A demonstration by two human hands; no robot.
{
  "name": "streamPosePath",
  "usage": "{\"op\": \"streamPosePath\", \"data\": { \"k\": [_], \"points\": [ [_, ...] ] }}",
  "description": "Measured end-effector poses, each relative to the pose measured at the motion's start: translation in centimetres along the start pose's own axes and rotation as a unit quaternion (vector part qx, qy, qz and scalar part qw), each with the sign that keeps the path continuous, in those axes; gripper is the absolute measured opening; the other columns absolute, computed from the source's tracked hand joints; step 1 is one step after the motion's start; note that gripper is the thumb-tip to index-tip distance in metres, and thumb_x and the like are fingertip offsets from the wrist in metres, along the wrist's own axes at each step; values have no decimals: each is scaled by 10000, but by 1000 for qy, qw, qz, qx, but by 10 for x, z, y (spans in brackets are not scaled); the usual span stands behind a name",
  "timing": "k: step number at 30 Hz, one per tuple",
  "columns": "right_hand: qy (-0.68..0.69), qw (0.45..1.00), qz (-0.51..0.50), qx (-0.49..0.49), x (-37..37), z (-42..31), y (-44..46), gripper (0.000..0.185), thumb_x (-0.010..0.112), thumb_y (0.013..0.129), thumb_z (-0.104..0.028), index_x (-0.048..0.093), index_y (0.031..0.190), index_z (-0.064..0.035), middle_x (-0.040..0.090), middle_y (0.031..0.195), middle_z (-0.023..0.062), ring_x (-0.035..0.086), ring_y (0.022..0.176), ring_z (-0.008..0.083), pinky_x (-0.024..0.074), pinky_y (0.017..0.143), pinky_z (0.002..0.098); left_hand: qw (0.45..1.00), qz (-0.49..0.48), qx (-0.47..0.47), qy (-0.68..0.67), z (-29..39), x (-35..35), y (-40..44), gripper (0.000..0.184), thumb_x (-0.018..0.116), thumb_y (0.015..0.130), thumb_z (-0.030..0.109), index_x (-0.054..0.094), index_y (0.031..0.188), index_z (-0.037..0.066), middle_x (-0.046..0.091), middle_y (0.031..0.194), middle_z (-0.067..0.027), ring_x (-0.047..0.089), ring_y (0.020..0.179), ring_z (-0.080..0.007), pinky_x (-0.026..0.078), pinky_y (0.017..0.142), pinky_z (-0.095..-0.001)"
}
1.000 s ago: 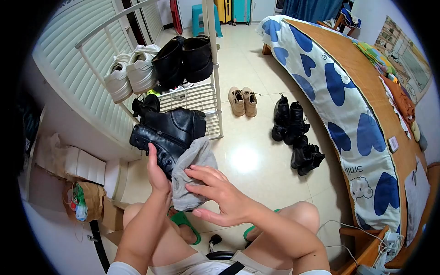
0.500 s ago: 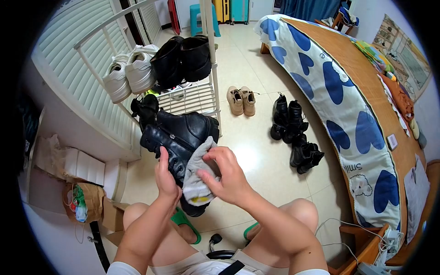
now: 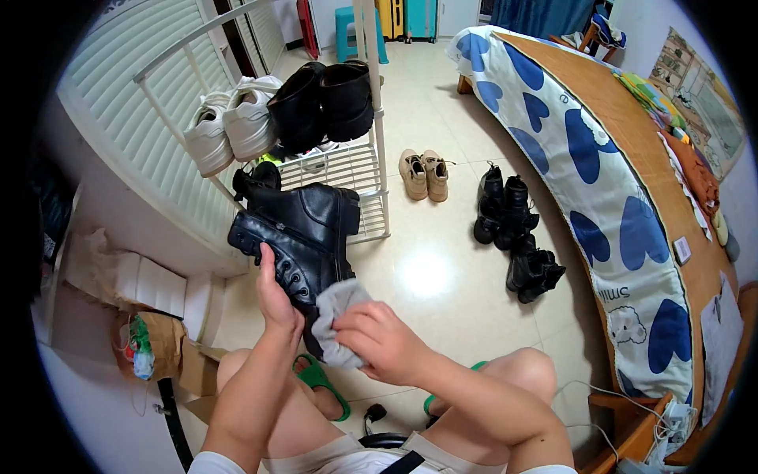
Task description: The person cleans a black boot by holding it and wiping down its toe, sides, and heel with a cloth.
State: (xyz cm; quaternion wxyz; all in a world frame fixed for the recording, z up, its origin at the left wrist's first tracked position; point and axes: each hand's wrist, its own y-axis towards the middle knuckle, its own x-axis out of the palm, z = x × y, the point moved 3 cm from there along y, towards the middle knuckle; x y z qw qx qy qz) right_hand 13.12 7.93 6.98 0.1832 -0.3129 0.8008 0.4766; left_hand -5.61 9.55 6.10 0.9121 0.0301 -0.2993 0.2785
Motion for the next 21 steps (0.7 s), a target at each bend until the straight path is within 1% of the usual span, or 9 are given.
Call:
{"op": "streamPosePath", "data": {
  "k": [2, 5, 6, 8, 11, 14, 16, 18, 21],
  "points": [
    [18, 1000, -11, -17, -2, 0, -1, 447, 721, 584, -21, 598, 1013, -41, 594, 1062, 104, 552, 997, 319, 452, 853, 421, 1000, 8, 17, 9, 5, 0, 2, 506, 455, 993, 431, 537, 1214, -18, 636, 1137, -117, 652, 968, -213, 517, 874, -332],
    [51, 996, 19, 78, -17, 14, -6, 471, 716, 557, 49, 585, 1003, -26, 594, 1016, 128, 551, 924, 352, 461, 833, 418, 999, 19, 25, 22, 13, 0, 2, 507, 458, 992, 431, 536, 1211, -20, 635, 1134, -122, 656, 959, -218, 526, 864, -335],
    [27, 992, 47, 118, -27, 17, -5, 448, 723, 603, 46, 578, 1021, -23, 609, 977, 125, 584, 877, 330, 485, 793, 397, 999, 22, 19, 24, 14, 0, 2, 509, 459, 991, 431, 536, 1210, -22, 635, 1132, -124, 657, 955, -220, 529, 858, -337],
    [103, 948, 99, 286, -37, 24, -7, 441, 734, 641, 35, 579, 1048, -28, 621, 939, 121, 620, 818, 301, 510, 750, 369, 1000, 9, 16, 2, 10, -4, 5, 510, 464, 989, 431, 539, 1204, -25, 635, 1126, -127, 658, 951, -221, 533, 850, -339],
    [124, 947, 140, 260, -36, 16, 8, 432, 747, 674, 13, 592, 1073, -45, 630, 919, 115, 642, 787, 277, 522, 730, 346, 999, 27, 23, 28, 9, 1, 2, 513, 468, 987, 432, 538, 1204, -28, 634, 1128, -123, 657, 949, -215, 533, 842, -338],
    [45, 990, 53, 125, -15, 1, 19, 483, 693, 632, 55, 594, 1097, -30, 604, 959, 147, 608, 884, 339, 512, 794, 379, 999, 40, 14, 14, 4, 4, 0, 513, 470, 987, 432, 557, 1176, -37, 643, 1106, -118, 662, 929, -209, 533, 826, -331],
    [23, 989, 46, 139, -9, 7, 20, 486, 676, 611, 66, 589, 1083, -12, 591, 965, 162, 585, 907, 367, 503, 804, 399, 1000, 23, -1, 20, -2, 1, 0, 515, 469, 989, 430, 576, 1143, -50, 653, 1081, -117, 665, 904, -205, 531, 810, -323],
    [-18, 981, 121, 147, -15, 21, 26, 418, 677, 594, 82, 614, 995, -23, 601, 904, 140, 606, 815, 334, 503, 714, 373, 999, 20, -11, 26, -4, 4, -4, 515, 468, 990, 428, 582, 1132, -54, 656, 1073, -120, 666, 894, -205, 531, 804, -321],
    [-28, 976, 111, 183, -18, 32, 25, 415, 688, 635, 57, 590, 1035, 4, 589, 932, 168, 587, 864, 368, 500, 757, 410, 999, 12, -14, 29, -6, 10, -6, 515, 468, 991, 424, 587, 1123, -59, 657, 1067, -121, 666, 883, -203, 530, 797, -317]
  ]
}}
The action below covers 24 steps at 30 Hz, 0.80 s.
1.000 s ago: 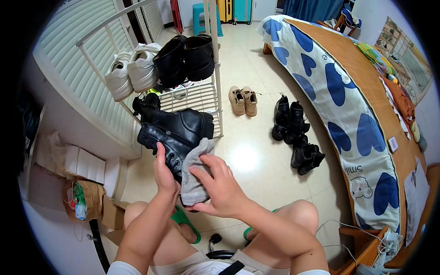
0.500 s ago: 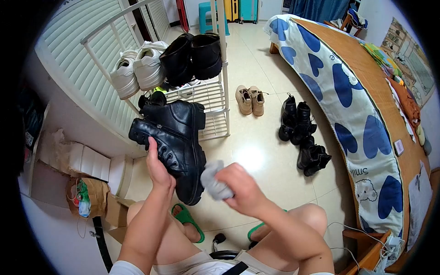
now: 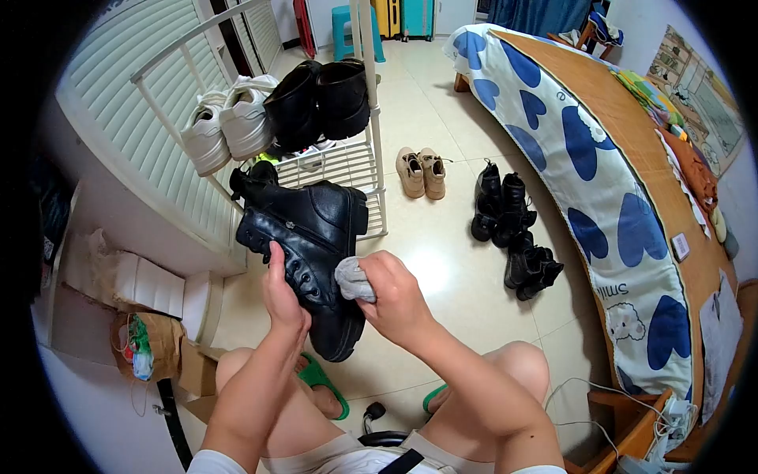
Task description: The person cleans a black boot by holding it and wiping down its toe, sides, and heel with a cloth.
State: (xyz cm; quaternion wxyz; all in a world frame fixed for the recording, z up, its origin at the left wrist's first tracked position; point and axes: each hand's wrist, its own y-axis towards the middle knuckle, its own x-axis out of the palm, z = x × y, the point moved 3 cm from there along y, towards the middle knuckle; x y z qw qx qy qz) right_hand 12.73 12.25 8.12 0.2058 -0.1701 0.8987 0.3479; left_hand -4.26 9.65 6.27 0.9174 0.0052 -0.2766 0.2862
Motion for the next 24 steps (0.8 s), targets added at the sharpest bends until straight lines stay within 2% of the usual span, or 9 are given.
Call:
{"op": "streamPosePath", "data": {
  "k": [3, 5, 7, 8, 11, 15, 19, 21, 24],
  "points": [
    [-4, 999, 23, 36, -1, -8, -3, 337, 696, 641, 50, 599, 958, -10, 603, 888, 164, 607, 795, 349, 507, 704, 387, 1000, -6, 20, 3, 1, 2, -3, 513, 475, 990, 421, 585, 1127, -61, 654, 1076, -118, 662, 884, -196, 527, 794, -313],
    [1, 999, -11, 52, 2, -17, -14, 338, 726, 645, 16, 595, 957, -6, 609, 888, 172, 619, 792, 354, 512, 708, 390, 999, -7, 36, 9, 3, 3, -5, 512, 479, 989, 420, 583, 1128, -61, 651, 1081, -115, 660, 886, -191, 526, 793, -310],
    [0, 998, -22, 62, 5, -14, -22, 355, 752, 641, -14, 598, 961, -11, 617, 894, 173, 628, 788, 356, 516, 708, 394, 998, 14, 62, -2, 3, 4, -7, 464, 502, 993, 394, 639, 1008, -49, 664, 987, -92, 634, 813, -147, 503, 750, -276],
    [-7, 997, -34, 69, 4, -10, -22, 361, 758, 640, -19, 595, 962, -14, 610, 906, 173, 619, 819, 366, 513, 723, 408, 998, 15, 60, -1, 2, 2, -8, 464, 502, 993, 394, 639, 1008, -49, 664, 987, -92, 634, 813, -147, 503, 750, -276],
    [-29, 997, -23, 67, -4, -2, -10, 352, 759, 617, -7, 602, 931, -26, 596, 900, 156, 604, 843, 357, 508, 727, 408, 997, -34, 57, 35, -4, 2, -9, 439, 507, 994, 383, 656, 939, -26, 667, 921, -62, 611, 767, -117, 487, 702, -255],
    [-119, 992, 0, -39, -12, 5, -2, 326, 716, 606, 14, 630, 916, -39, 556, 837, 108, 575, 791, 309, 497, 687, 385, 995, -50, 44, 70, -5, 3, -9, 440, 525, 987, 387, 654, 855, -12, 659, 846, -30, 588, 708, -92, 471, 638, -238],
    [-99, 977, -108, -154, -5, -14, -18, 308, 675, 616, -7, 628, 919, -26, 530, 800, 99, 563, 755, 291, 485, 657, 376, 997, -19, 22, 71, 3, 3, -10, 452, 534, 981, 400, 650, 786, 9, 642, 783, -8, 571, 678, -75, 452, 597, -229],
    [-67, 980, -115, -145, 0, -21, -28, 319, 673, 610, 15, 629, 923, -27, 536, 824, 106, 566, 764, 294, 488, 667, 372, 998, 9, 10, 55, 2, 1, -10, 459, 536, 979, 404, 645, 756, 18, 633, 756, 4, 560, 657, -68, 442, 579, -226],
    [-54, 986, -108, -118, -5, -10, -23, 424, 713, 571, 48, 631, 981, -21, 573, 912, 122, 606, 787, 291, 508, 675, 367, 995, -33, 21, 93, -6, -3, -11, 467, 540, 976, 410, 638, 726, 28, 623, 730, 16, 546, 638, -64, 431, 570, -225]
  ]
}}
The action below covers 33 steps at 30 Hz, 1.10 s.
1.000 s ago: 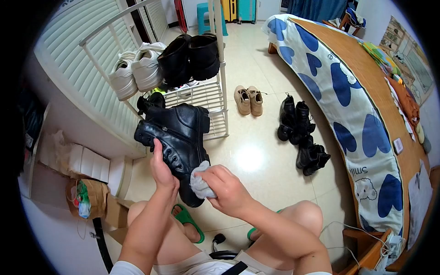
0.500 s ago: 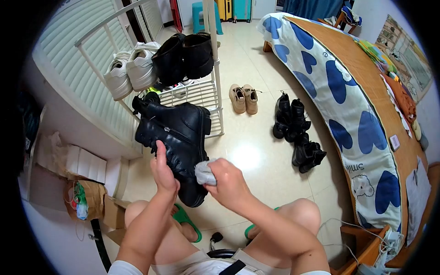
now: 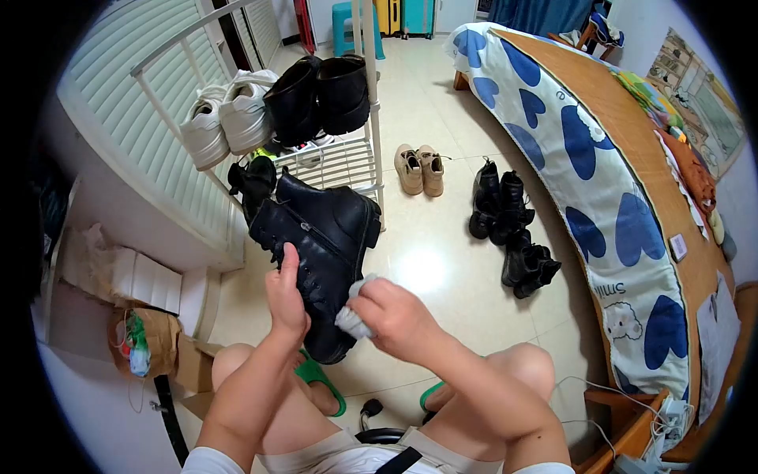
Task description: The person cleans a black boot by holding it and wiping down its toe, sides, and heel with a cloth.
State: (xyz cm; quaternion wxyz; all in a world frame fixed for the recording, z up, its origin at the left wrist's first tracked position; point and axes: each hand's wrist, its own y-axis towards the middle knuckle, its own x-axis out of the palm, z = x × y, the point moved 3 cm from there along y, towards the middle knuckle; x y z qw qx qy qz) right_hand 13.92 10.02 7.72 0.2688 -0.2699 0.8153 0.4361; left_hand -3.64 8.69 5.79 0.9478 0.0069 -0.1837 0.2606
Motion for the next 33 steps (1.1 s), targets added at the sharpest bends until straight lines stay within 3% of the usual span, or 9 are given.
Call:
{"op": "streamPosePath", "data": {
  "k": [1, 3, 7, 11, 15, 18, 20, 26, 33],
  "points": [
    [-2, 1000, -1, 0, -2, 3, 2, 424, 713, 571, 48, 631, 981, -21, 573, 912, 122, 606, 787, 291, 508, 675, 367, 1000, -9, 7, 19, -2, 1, -1, 469, 543, 974, 413, 637, 724, 28, 624, 734, 13, 548, 639, -65, 433, 572, -224],
    [-2, 995, 5, 96, -5, 16, 5, 443, 703, 568, 72, 620, 993, -15, 578, 962, 133, 619, 832, 306, 519, 702, 375, 999, -15, 16, 35, -4, 2, 0, 470, 546, 972, 416, 636, 722, 28, 626, 738, 10, 549, 639, -66, 435, 574, -223],
    [-29, 999, 18, -15, -1, 5, 6, 406, 682, 584, 61, 623, 979, -9, 604, 968, 144, 628, 838, 325, 526, 707, 385, 1000, 13, 0, -5, 6, 9, 0, 480, 543, 972, 428, 627, 713, 33, 609, 725, 19, 521, 630, -57, 416, 561, -225],
    [-6, 995, -2, -103, 12, -18, -10, 263, 655, 684, -47, 634, 942, 0, 625, 943, 141, 632, 802, 303, 522, 668, 383, 999, 47, -1, -1, 14, 4, 3, 475, 538, 975, 427, 625, 714, 39, 602, 720, 26, 512, 619, -55, 410, 559, -225],
    [-84, 995, -21, -58, 10, -2, -3, 243, 622, 723, -86, 621, 954, -11, 618, 967, 124, 625, 826, 284, 518, 694, 372, 998, -16, 23, 50, 0, -8, 6, 459, 538, 976, 416, 643, 750, 30, 623, 743, 14, 552, 641, -66, 437, 585, -220],
    [-113, 992, 29, -48, 0, 15, 8, 228, 625, 729, -82, 620, 947, -17, 613, 949, 114, 621, 819, 284, 513, 695, 365, 994, -36, 31, 95, -2, -4, 4, 448, 539, 977, 403, 657, 776, 21, 637, 759, 4, 575, 657, -73, 452, 603, -216],
    [-105, 992, 35, -55, 2, 14, 9, 223, 626, 730, -84, 623, 942, -18, 612, 951, 115, 620, 821, 286, 514, 693, 367, 1000, -8, 9, 13, 5, 3, 1, 450, 540, 976, 398, 657, 766, 18, 639, 753, 3, 569, 649, -72, 450, 599, -219],
    [-44, 993, 0, -107, 16, -17, -9, 236, 632, 713, -89, 627, 937, -15, 611, 929, 96, 615, 798, 250, 503, 655, 366, 1000, 3, 6, 0, 8, -8, 7, 446, 543, 976, 392, 667, 792, 6, 648, 776, -10, 574, 655, -75, 456, 600, -224],
    [-135, 987, 59, -65, -2, 9, 10, 215, 652, 689, -99, 634, 900, -61, 612, 862, 59, 593, 759, 223, 466, 627, 336, 999, 0, -24, -42, 8, 4, -1, 435, 548, 976, 378, 665, 814, -7, 655, 795, -31, 586, 671, -90, 470, 613, -235]
  ]
}}
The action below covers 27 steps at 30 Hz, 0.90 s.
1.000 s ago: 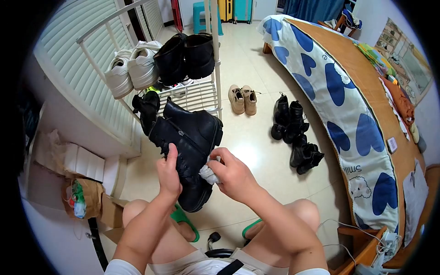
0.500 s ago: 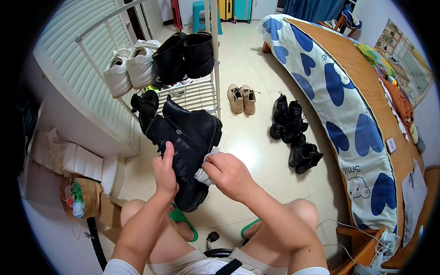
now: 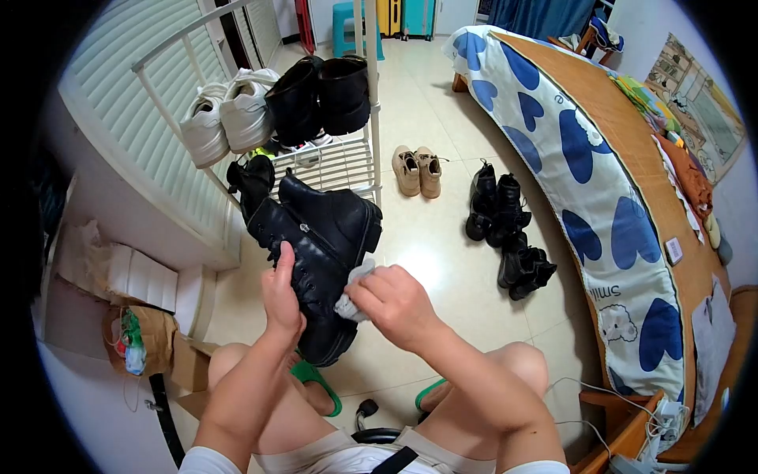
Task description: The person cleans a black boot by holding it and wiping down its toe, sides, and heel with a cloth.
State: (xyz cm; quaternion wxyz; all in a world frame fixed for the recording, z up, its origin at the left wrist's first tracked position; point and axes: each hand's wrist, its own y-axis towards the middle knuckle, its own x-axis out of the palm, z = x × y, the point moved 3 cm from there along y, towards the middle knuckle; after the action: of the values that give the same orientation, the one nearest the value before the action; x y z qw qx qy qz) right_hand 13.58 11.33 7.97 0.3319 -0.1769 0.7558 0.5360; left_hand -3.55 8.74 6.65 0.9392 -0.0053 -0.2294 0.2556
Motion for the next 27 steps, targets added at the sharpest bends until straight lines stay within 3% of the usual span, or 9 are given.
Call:
{"op": "streamPosePath", "data": {
  "k": [4, 9, 14, 17, 23, 27],
  "points": [
    [23, 998, -12, -60, -2, -22, -9, 220, 639, 697, -122, 610, 904, -54, 611, 882, 67, 584, 773, 209, 472, 649, 326, 1000, -4, 1, 13, 1, -8, 0, 424, 551, 976, 370, 667, 830, -11, 659, 810, -38, 592, 687, -94, 475, 621, -237],
    [-5, 997, -62, -36, 2, -16, -8, 227, 663, 684, -106, 630, 903, -57, 643, 911, 62, 587, 779, 203, 457, 631, 327, 1000, -24, -3, 18, -5, -8, 3, 425, 551, 976, 368, 670, 830, -13, 662, 824, -39, 587, 686, -89, 470, 622, -233],
    [-17, 999, -45, -24, 1, -2, 0, 204, 657, 687, -106, 619, 883, -62, 634, 898, 55, 579, 770, 203, 455, 648, 323, 1000, -14, -15, 21, -7, -5, 1, 434, 553, 975, 371, 663, 772, 3, 643, 777, -15, 563, 659, -77, 448, 599, -226],
    [43, 990, -93, -93, 3, -24, -7, 204, 663, 696, -126, 617, 881, -54, 615, 890, 58, 578, 774, 194, 457, 644, 322, 999, 0, -6, 45, -10, -17, 9, 442, 554, 975, 370, 647, 719, 22, 623, 733, 5, 542, 630, -67, 427, 571, -225],
    [74, 984, -68, -146, 12, -54, -21, 216, 657, 706, -136, 617, 902, -52, 580, 845, 49, 559, 756, 192, 438, 625, 315, 999, 14, 6, 45, -2, -12, 6, 436, 555, 975, 365, 624, 681, 51, 600, 695, 25, 514, 596, -56, 398, 536, -225],
    [65, 993, -57, -85, 10, -27, -15, 179, 605, 711, -171, 576, 866, -86, 517, 779, 26, 526, 747, 200, 415, 631, 326, 999, -3, 24, 23, -2, -9, 8, 410, 557, 975, 359, 648, 749, 29, 621, 736, 8, 535, 610, -64, 418, 552, -226]
  ]
}}
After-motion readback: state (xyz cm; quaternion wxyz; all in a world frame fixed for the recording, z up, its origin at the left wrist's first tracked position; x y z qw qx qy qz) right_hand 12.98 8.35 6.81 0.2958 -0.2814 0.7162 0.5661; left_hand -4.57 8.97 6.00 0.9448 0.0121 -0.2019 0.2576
